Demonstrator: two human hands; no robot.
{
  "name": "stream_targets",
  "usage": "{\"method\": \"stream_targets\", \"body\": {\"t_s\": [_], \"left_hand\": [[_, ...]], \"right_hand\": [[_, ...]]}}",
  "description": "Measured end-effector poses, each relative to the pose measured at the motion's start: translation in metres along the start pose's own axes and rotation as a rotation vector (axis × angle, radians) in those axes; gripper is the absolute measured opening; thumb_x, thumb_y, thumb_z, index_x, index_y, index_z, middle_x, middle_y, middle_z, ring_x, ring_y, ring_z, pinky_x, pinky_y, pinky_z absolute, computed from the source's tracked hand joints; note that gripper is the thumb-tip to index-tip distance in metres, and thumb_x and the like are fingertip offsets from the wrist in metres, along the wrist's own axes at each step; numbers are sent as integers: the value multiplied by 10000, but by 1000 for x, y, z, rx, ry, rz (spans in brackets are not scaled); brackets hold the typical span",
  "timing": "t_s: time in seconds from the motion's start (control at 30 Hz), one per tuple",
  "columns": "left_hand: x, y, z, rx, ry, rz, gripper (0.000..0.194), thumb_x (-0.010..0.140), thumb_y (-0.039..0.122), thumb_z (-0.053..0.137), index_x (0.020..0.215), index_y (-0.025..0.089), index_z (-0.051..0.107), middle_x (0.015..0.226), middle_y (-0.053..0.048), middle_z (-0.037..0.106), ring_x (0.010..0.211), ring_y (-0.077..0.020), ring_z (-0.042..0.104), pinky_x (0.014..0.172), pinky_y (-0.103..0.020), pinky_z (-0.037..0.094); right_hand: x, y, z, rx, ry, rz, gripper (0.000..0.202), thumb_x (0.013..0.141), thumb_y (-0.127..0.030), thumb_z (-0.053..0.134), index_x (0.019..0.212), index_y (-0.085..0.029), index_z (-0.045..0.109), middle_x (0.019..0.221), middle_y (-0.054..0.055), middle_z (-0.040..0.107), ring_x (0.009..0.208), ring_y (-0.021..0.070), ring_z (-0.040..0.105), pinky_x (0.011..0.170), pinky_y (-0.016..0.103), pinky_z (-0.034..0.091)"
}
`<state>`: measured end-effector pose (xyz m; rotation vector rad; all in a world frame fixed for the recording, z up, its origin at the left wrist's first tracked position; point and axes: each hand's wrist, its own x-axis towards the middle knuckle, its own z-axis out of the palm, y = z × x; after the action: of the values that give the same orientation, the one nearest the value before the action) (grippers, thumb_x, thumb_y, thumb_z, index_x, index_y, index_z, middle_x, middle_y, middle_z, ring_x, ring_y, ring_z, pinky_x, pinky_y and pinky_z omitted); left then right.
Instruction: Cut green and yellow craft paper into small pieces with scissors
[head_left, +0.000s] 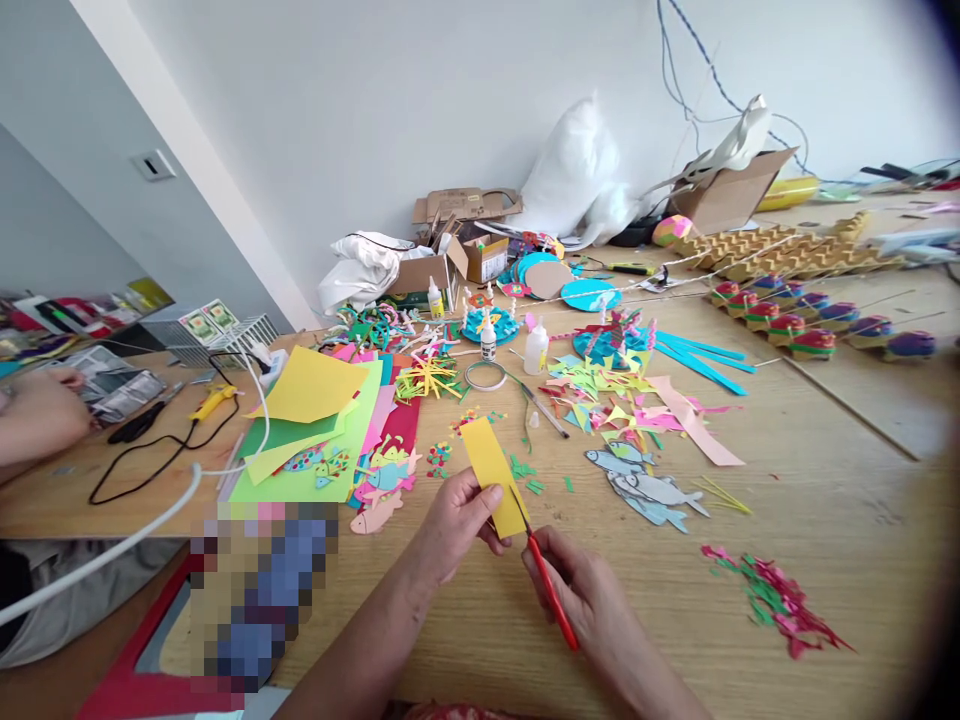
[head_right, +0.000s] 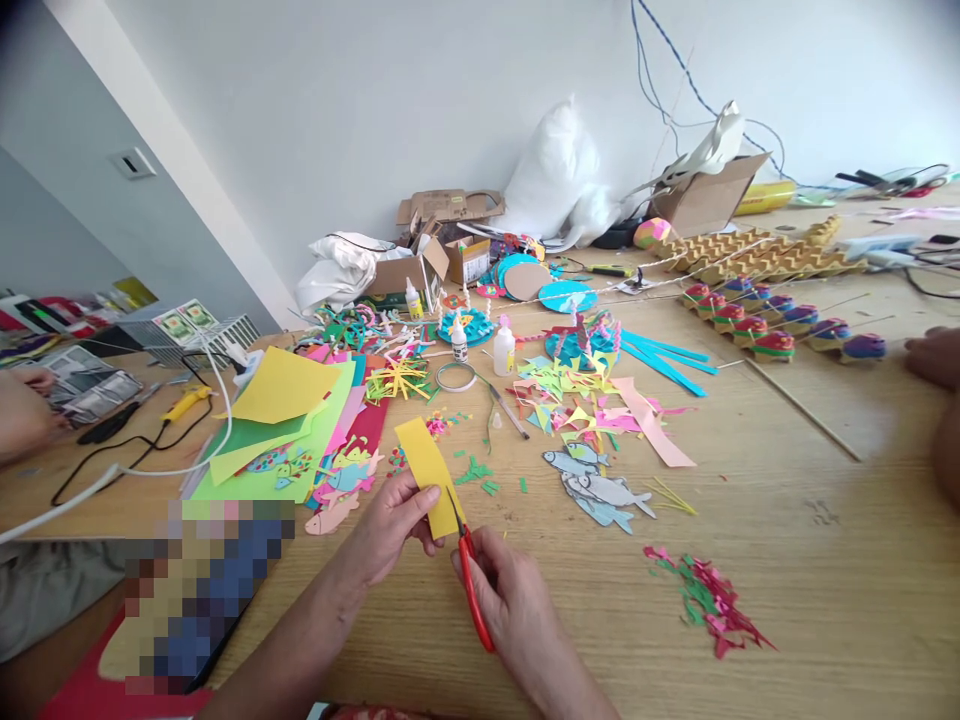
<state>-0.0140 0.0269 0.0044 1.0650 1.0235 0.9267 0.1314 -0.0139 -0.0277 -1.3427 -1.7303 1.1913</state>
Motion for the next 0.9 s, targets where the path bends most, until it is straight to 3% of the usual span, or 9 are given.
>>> {"method": "stream_targets", "body": {"t_s": [0.27,0.5,0.9], "left_hand": [[0,-5,1,-24,-32,-13,234,741,349,529,785,120,527,609,-4,585,444,-70,516,374,-158,416],[0,-6,0,-38,-27,-42,249,729,359,544,788,118,521,611,-7,587,435,-71,511,369,-158,406],[-5,-10,2,-111,-77,-125,238,714,334,560,773,103,552,565,7,549,401,-55,484,338,-139,369]], "right_hand": [[0,-4,0,45,2,1,321,841,-415,341,677,-181,488,488,-53,400,448,106,399,423,202,324],[0,-2,-1,-60,56,-56,360,849,-405,331,667,-166,530,545,-19,488,502,111,416,465,208,328],[1,-7,-3,68,0,-44,290,843,-360,367,649,-186,495,471,-56,421,437,100,415,424,190,333]]}}
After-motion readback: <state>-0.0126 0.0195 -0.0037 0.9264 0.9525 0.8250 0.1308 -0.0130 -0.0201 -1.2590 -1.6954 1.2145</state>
